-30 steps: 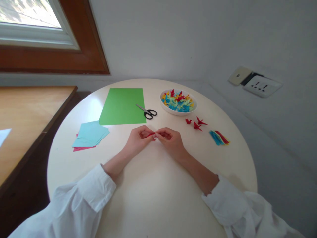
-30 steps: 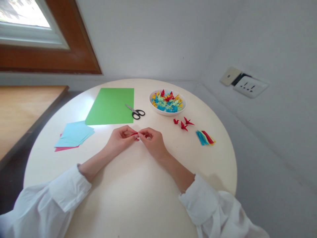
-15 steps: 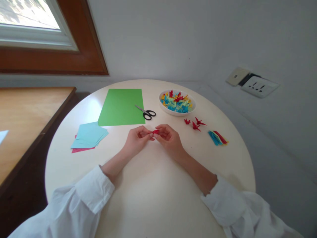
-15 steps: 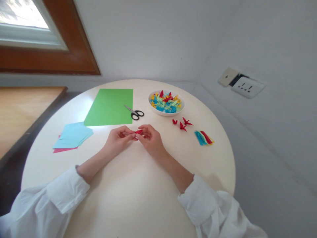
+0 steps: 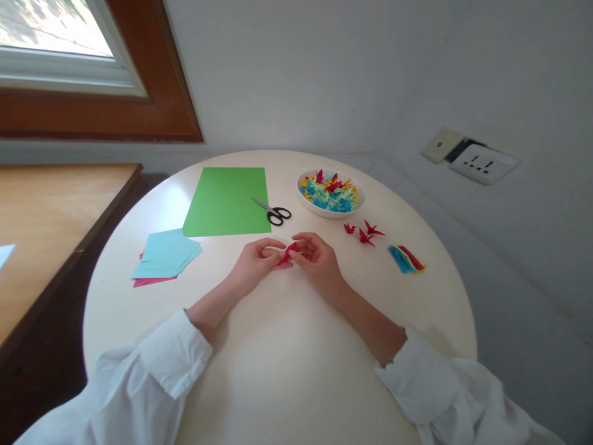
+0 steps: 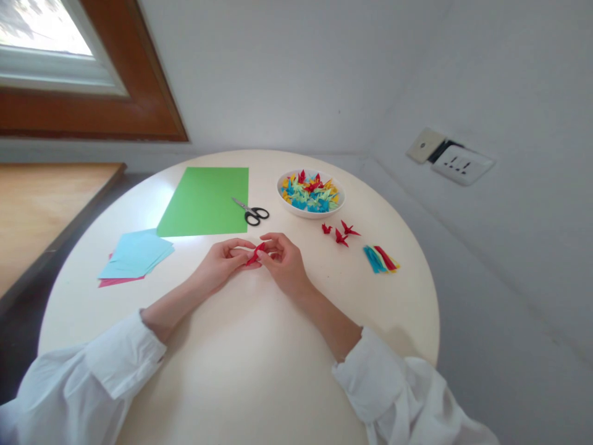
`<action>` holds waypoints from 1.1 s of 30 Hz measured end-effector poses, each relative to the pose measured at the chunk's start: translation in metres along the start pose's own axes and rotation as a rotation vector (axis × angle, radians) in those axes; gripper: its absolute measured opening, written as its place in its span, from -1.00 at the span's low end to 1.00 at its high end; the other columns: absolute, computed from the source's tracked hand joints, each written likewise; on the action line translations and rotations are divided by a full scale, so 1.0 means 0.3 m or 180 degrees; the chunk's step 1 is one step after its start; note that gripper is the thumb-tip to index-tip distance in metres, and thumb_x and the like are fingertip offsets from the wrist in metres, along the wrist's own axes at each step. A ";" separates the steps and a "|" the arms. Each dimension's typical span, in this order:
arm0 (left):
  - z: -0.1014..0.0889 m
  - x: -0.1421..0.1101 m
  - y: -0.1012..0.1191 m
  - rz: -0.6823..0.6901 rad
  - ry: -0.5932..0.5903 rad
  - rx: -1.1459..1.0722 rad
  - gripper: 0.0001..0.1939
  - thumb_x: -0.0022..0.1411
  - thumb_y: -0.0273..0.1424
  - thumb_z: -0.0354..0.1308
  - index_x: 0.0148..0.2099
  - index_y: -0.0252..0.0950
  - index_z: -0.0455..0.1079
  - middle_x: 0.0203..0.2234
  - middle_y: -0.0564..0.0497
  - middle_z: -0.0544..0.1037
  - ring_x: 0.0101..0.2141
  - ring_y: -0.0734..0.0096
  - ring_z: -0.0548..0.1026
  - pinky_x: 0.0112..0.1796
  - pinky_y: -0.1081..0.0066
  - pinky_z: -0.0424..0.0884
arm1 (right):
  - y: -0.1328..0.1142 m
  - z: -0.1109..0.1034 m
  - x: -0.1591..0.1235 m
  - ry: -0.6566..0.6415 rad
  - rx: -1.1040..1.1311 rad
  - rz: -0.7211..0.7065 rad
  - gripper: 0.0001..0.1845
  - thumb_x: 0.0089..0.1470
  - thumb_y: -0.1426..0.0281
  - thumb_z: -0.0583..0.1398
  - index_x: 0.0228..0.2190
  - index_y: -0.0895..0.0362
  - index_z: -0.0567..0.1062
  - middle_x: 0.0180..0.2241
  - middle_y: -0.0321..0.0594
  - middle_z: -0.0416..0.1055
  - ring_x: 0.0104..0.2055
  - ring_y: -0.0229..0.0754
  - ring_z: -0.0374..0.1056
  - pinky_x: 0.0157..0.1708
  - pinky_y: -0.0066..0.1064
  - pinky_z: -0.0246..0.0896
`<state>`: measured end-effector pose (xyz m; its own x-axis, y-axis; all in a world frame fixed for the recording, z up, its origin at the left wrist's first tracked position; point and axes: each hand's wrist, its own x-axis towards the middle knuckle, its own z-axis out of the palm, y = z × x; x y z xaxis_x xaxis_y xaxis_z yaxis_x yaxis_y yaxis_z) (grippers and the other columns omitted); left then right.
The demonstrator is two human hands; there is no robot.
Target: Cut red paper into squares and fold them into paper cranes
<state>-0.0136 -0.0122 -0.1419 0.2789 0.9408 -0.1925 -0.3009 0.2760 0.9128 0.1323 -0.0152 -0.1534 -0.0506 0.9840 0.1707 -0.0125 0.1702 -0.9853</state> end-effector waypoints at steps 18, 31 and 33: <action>0.012 -0.006 -0.013 0.0345 0.0258 0.0301 -0.66 -0.21 -0.24 0.36 -0.44 -0.35 0.38 -0.65 0.07 0.53 -0.52 0.44 0.51 -0.35 0.41 0.41 | -0.003 0.003 0.002 -0.0063 0.0069 0.0054 -0.64 -0.23 0.37 0.27 -0.29 0.10 0.37 -0.44 -0.28 0.47 -0.40 -0.26 0.39 -0.40 -0.41 0.29; 0.005 -0.002 -0.014 0.0589 0.0099 0.0801 -0.70 -0.13 -0.22 0.32 -0.46 -0.33 0.35 -0.59 0.00 0.57 -0.50 0.41 0.51 -0.43 0.46 0.34 | 0.006 0.009 0.002 0.0033 -0.0052 0.0080 -0.66 -0.24 0.39 0.27 -0.32 0.10 0.35 -0.55 -0.37 0.39 -0.51 -0.29 0.35 -0.48 -0.44 0.27; 0.007 -0.003 -0.011 0.0603 0.0126 0.0795 -0.69 -0.15 -0.22 0.33 -0.47 -0.33 0.34 -0.61 0.01 0.56 -0.52 0.40 0.51 -0.43 0.45 0.35 | 0.006 0.009 0.003 0.0008 -0.0016 0.0085 -0.66 -0.24 0.38 0.27 -0.33 0.10 0.35 -0.55 -0.37 0.40 -0.51 -0.29 0.35 -0.48 -0.44 0.26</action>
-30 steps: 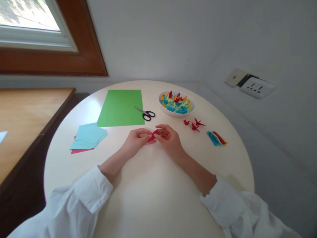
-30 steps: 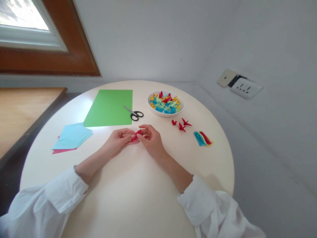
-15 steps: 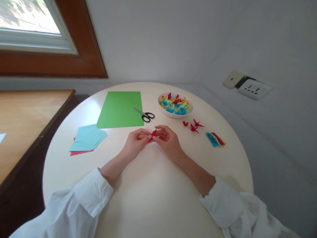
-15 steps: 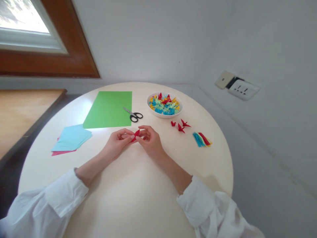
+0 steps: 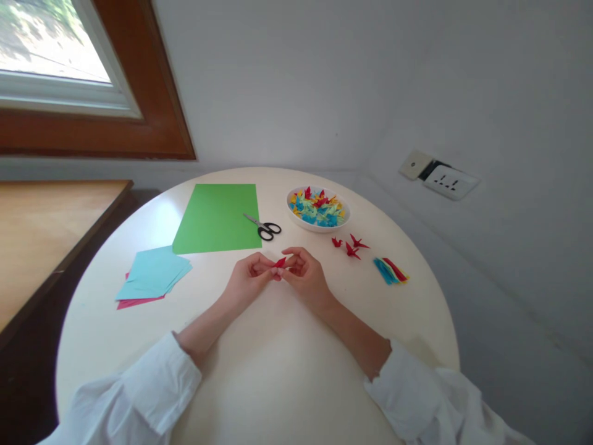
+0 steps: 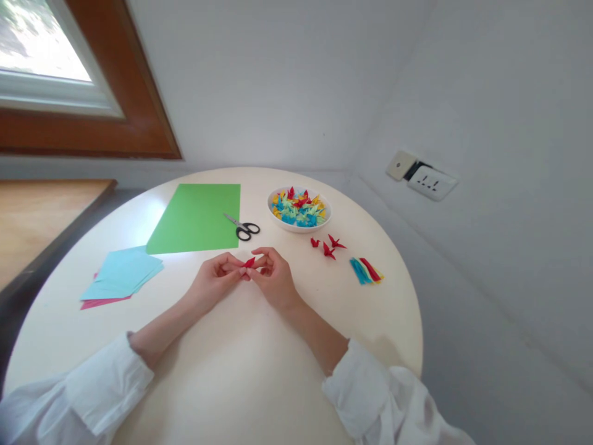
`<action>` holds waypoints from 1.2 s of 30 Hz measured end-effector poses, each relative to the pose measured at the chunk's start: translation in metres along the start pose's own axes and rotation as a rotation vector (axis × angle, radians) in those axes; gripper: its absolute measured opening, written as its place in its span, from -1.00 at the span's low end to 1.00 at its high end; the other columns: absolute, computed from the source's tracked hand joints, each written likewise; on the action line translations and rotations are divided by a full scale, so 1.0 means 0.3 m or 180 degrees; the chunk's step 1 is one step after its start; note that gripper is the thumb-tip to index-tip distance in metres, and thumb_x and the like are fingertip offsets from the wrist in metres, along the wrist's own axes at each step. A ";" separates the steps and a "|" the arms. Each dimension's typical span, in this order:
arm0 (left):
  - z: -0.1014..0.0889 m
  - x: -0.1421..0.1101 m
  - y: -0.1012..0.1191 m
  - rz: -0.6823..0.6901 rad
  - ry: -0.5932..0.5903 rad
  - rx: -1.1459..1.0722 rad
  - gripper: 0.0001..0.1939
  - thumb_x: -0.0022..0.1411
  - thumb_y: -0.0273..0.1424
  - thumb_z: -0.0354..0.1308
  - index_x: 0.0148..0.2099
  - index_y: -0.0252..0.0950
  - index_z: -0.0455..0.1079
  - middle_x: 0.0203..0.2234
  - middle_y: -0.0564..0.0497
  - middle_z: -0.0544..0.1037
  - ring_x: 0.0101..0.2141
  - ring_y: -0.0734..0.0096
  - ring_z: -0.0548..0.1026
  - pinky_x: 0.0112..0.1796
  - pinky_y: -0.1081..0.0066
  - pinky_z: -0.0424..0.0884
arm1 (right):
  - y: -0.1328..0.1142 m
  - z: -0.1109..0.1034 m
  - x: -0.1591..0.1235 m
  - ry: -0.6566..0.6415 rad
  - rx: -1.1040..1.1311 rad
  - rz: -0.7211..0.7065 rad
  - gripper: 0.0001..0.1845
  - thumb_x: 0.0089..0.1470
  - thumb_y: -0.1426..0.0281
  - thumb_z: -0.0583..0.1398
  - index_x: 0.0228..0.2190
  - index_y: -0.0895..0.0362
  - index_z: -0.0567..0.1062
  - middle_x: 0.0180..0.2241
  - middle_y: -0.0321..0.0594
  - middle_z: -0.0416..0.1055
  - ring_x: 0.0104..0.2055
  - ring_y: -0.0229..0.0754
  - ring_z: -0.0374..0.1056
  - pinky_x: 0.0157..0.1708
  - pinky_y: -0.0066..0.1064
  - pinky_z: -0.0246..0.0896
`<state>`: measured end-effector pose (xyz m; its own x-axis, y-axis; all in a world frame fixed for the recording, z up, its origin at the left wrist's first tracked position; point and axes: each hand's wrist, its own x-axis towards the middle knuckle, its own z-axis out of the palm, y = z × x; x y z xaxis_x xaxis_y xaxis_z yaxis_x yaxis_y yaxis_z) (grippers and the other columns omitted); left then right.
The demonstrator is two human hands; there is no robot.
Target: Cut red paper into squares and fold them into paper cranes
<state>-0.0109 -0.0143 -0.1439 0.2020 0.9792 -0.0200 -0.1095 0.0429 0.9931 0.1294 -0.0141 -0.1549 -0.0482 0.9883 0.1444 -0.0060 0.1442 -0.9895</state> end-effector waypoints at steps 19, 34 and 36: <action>0.009 -0.016 0.018 -0.0196 -0.0539 -0.0366 -0.63 -0.13 -0.27 0.34 -0.35 -0.29 0.24 -0.62 0.08 0.53 -0.56 0.48 0.47 -0.41 0.43 0.38 | 0.001 -0.015 -0.012 -0.0522 -0.0727 -0.0099 -0.65 -0.01 0.18 0.09 -0.67 0.11 0.21 -0.69 -0.40 0.18 -0.63 -0.35 0.06 -0.61 -0.47 -0.03; 0.002 -0.008 0.003 -0.0107 -0.0917 0.0445 -0.61 0.03 -0.08 0.14 -0.52 -0.35 0.29 -0.70 0.10 0.36 -0.65 0.56 0.31 -0.55 0.49 0.24 | -0.007 -0.017 -0.009 -0.0534 -0.0549 -0.0069 -0.66 -0.02 0.20 0.09 -0.68 0.10 0.20 -0.72 -0.42 0.11 -0.63 -0.35 0.00 -0.58 -0.44 -0.08; 0.003 -0.008 -0.003 -0.0050 -0.0886 0.0515 -0.61 0.05 -0.09 0.12 -0.52 -0.33 0.26 -0.73 0.13 0.31 -0.66 0.59 0.26 -0.57 0.51 0.19 | -0.012 -0.016 -0.009 -0.0468 -0.0637 -0.0072 -0.66 -0.03 0.20 0.10 -0.69 0.10 0.20 -0.72 -0.43 0.08 -0.62 -0.35 -0.02 -0.59 -0.45 -0.10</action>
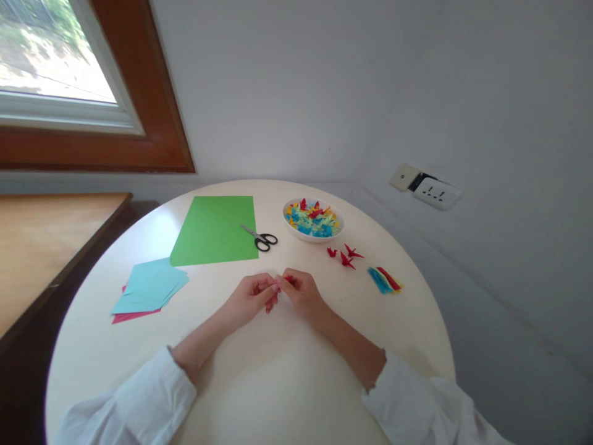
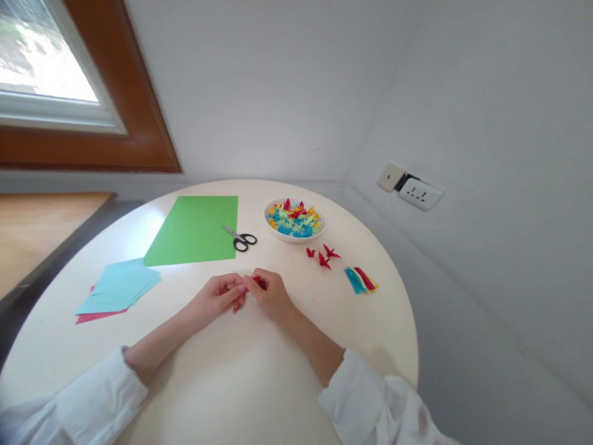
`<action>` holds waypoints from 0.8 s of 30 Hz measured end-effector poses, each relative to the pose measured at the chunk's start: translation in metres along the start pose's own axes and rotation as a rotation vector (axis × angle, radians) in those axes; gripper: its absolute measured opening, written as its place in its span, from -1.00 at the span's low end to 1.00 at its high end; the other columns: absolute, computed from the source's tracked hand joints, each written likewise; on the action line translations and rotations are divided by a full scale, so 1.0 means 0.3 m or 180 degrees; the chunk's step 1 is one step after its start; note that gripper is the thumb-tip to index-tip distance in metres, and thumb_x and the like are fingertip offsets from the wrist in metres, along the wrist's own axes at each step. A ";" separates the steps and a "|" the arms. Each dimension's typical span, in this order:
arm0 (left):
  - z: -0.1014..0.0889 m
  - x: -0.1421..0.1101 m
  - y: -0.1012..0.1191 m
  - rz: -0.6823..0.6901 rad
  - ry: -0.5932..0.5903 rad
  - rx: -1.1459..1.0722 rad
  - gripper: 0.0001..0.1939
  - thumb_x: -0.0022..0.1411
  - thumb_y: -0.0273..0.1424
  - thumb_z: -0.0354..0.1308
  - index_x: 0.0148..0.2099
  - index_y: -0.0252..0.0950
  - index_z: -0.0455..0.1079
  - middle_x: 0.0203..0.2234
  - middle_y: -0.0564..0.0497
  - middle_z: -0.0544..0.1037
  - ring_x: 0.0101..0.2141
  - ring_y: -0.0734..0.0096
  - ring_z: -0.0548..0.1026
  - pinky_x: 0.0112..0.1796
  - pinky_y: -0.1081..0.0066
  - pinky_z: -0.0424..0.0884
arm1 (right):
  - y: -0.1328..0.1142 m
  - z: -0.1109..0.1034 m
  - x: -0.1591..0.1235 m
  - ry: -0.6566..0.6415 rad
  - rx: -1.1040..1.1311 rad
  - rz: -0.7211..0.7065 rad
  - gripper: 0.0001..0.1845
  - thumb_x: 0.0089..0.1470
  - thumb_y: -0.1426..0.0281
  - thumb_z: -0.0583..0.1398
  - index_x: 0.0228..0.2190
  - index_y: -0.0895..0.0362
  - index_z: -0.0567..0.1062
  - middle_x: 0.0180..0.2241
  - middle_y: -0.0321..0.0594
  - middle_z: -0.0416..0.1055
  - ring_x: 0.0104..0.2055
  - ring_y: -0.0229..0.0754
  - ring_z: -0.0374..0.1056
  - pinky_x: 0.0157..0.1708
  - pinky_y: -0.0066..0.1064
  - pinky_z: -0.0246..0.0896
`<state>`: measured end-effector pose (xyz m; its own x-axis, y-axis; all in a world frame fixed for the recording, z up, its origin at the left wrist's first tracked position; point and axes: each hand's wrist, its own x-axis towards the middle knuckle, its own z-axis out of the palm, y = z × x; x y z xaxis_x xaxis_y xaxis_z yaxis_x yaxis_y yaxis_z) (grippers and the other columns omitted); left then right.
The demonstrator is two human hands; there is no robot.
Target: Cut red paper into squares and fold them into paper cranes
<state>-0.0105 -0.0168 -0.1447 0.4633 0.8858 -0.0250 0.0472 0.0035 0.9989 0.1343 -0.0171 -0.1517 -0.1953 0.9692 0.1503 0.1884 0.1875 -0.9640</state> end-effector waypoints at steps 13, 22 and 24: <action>0.003 0.000 -0.006 -0.0026 0.0167 0.0030 -0.59 0.02 -0.06 0.12 -0.54 -0.31 0.19 -0.77 0.19 0.22 -0.70 0.64 0.13 -0.63 0.54 0.05 | 0.002 0.000 -0.003 0.0152 -0.0316 -0.0113 -0.65 -0.02 0.21 0.06 -0.70 0.11 0.19 -0.71 -0.43 0.02 -0.61 -0.36 -0.06 -0.60 -0.46 -0.15; 0.003 0.002 0.000 -0.0034 0.0188 -0.0086 -0.62 0.02 -0.10 0.14 -0.56 -0.32 0.23 -0.75 0.14 0.29 -0.68 0.59 0.22 -0.59 0.50 0.15 | 0.003 -0.001 0.000 0.0257 -0.0311 -0.0177 -0.65 0.00 0.21 0.06 -0.69 0.11 0.18 -0.70 -0.42 0.02 -0.60 -0.35 -0.04 -0.59 -0.46 -0.11; 0.005 0.001 -0.002 -0.0016 0.0207 -0.0109 -0.62 0.02 -0.10 0.14 -0.56 -0.31 0.21 -0.76 0.16 0.25 -0.69 0.62 0.17 -0.61 0.53 0.10 | 0.002 0.000 0.001 0.0277 -0.0267 -0.0153 -0.65 -0.01 0.21 0.07 -0.70 0.11 0.19 -0.70 -0.43 0.02 -0.61 -0.36 -0.04 -0.60 -0.46 -0.12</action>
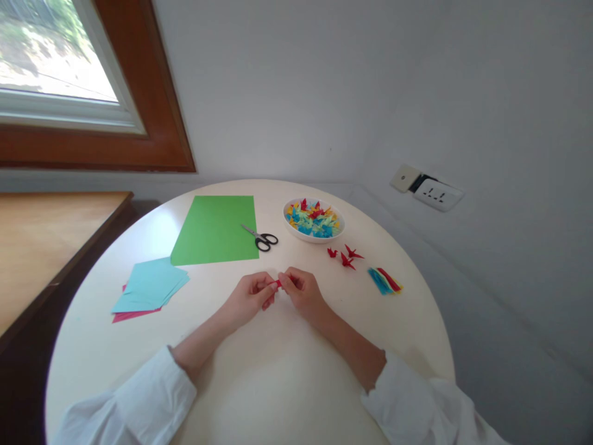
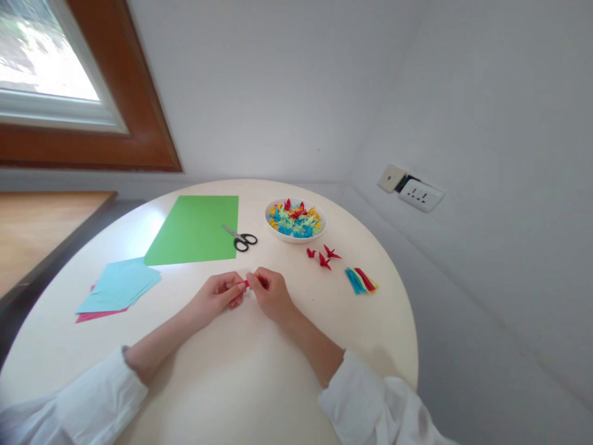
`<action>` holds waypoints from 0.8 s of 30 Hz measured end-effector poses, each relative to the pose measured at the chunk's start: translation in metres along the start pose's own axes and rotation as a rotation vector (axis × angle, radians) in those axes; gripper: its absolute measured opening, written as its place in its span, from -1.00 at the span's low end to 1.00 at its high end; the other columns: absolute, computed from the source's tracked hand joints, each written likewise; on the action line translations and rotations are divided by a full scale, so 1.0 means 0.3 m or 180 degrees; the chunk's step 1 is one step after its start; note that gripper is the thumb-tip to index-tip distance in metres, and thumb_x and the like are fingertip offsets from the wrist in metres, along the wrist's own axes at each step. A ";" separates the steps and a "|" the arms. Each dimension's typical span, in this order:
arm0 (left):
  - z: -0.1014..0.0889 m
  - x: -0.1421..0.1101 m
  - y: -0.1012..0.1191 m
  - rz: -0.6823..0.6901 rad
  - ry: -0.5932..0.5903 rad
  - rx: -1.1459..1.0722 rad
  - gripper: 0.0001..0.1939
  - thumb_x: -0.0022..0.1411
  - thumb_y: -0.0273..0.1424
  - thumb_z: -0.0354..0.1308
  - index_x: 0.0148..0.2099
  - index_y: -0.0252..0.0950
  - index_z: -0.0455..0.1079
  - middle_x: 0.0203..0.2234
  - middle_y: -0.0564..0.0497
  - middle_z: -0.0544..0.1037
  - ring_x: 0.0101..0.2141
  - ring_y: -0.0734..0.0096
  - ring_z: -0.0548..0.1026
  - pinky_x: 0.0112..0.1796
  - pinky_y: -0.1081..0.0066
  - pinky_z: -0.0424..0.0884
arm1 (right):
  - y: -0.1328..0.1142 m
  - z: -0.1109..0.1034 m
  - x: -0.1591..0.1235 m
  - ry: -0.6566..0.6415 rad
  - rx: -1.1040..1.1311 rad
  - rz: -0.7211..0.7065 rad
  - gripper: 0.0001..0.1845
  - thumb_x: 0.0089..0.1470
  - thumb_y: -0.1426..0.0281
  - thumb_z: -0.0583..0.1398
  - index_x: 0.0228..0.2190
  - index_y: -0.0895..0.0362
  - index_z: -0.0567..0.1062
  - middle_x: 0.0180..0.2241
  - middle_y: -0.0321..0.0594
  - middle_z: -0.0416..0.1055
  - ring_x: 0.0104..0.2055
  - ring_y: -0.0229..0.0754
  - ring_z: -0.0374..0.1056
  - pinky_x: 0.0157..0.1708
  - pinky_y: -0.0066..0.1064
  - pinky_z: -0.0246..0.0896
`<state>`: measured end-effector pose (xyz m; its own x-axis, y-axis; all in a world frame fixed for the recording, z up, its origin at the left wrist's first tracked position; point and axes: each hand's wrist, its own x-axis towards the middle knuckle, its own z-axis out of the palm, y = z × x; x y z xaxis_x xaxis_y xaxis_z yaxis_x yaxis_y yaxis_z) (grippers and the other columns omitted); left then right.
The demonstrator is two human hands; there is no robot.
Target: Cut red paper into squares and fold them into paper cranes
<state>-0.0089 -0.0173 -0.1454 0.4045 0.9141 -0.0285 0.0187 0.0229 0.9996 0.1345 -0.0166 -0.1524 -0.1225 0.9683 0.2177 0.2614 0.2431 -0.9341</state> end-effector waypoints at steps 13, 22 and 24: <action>0.003 0.000 0.005 0.0045 0.0095 0.0184 -0.65 0.02 -0.13 0.16 -0.51 -0.35 0.31 -0.68 0.07 0.39 -0.64 0.56 0.31 -0.55 0.49 0.26 | -0.009 -0.002 0.001 0.0139 0.0117 0.0127 -0.63 -0.07 0.20 0.09 -0.74 0.11 0.18 -0.74 -0.44 0.01 -0.64 -0.38 -0.09 -0.64 -0.46 -0.18; -0.004 -0.013 -0.020 0.0815 0.0486 0.0717 -0.87 0.03 -0.39 0.19 -0.32 -0.31 0.39 -0.40 -0.02 0.53 -0.34 0.40 0.48 -0.19 0.36 0.40 | -0.011 -0.006 0.006 0.0054 0.0109 0.0227 -0.60 -0.07 0.17 0.11 -0.75 0.11 0.16 -0.75 -0.45 -0.03 -0.64 -0.38 -0.11 -0.63 -0.46 -0.21; -0.005 -0.014 -0.024 0.0814 0.0458 0.0810 -0.89 0.06 -0.40 0.16 -0.33 -0.32 0.41 -0.41 -0.02 0.53 -0.34 0.40 0.48 -0.20 0.36 0.39 | -0.014 -0.008 0.005 0.0013 0.0114 0.0215 -0.58 -0.06 0.14 0.11 -0.75 0.11 0.16 -0.75 -0.45 -0.02 -0.65 -0.38 -0.10 -0.63 -0.45 -0.19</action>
<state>-0.0120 -0.0207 -0.1526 0.2934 0.9251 0.2410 0.1675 -0.2979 0.9398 0.1355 -0.0161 -0.1475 -0.1019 0.9827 0.1549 0.2346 0.1751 -0.9562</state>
